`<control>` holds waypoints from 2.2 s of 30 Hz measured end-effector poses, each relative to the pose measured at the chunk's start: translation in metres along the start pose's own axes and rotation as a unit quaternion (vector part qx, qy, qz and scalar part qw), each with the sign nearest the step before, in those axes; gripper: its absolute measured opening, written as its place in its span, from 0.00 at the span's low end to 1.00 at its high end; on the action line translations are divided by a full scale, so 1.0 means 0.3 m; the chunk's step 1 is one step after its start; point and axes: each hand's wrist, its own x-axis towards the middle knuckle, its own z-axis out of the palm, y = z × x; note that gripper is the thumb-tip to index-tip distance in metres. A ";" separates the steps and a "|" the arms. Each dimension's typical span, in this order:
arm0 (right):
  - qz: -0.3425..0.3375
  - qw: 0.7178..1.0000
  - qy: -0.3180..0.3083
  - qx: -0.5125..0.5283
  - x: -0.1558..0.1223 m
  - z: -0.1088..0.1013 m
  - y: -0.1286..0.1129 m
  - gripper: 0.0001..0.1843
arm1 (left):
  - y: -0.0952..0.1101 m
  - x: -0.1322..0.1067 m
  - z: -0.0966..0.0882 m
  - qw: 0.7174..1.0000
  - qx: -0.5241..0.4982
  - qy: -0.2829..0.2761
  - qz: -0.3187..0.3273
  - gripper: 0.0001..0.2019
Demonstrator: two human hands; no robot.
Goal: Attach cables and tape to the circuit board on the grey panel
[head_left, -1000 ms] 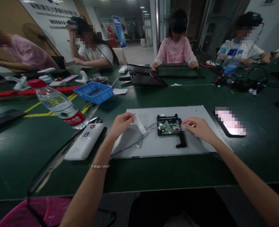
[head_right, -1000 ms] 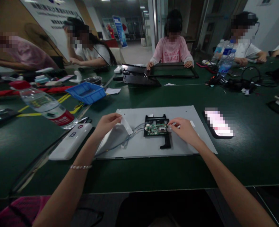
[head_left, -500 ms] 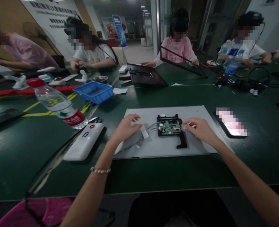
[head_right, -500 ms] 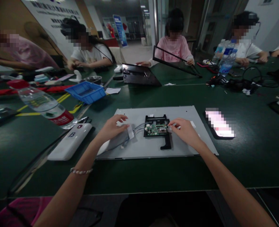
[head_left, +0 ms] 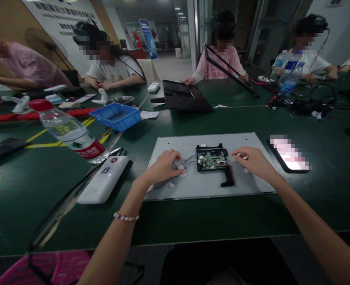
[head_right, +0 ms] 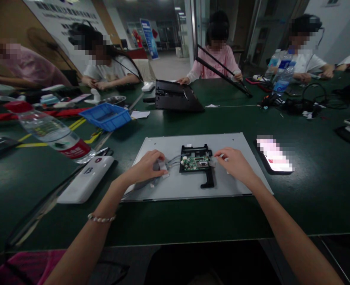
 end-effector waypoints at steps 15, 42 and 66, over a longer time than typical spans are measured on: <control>0.019 0.996 -0.061 0.063 0.005 0.061 0.019 0.18 | 0.034 0.002 -0.013 0.999 0.005 0.038 0.001 0.16; -0.119 0.987 -0.060 -0.086 0.219 0.058 -0.127 0.14 | 0.007 0.012 -0.034 0.986 0.140 0.030 0.083 0.12; -0.111 0.975 -0.052 -0.185 0.195 0.021 0.123 0.17 | 0.011 0.005 -0.032 0.993 0.101 0.064 0.015 0.17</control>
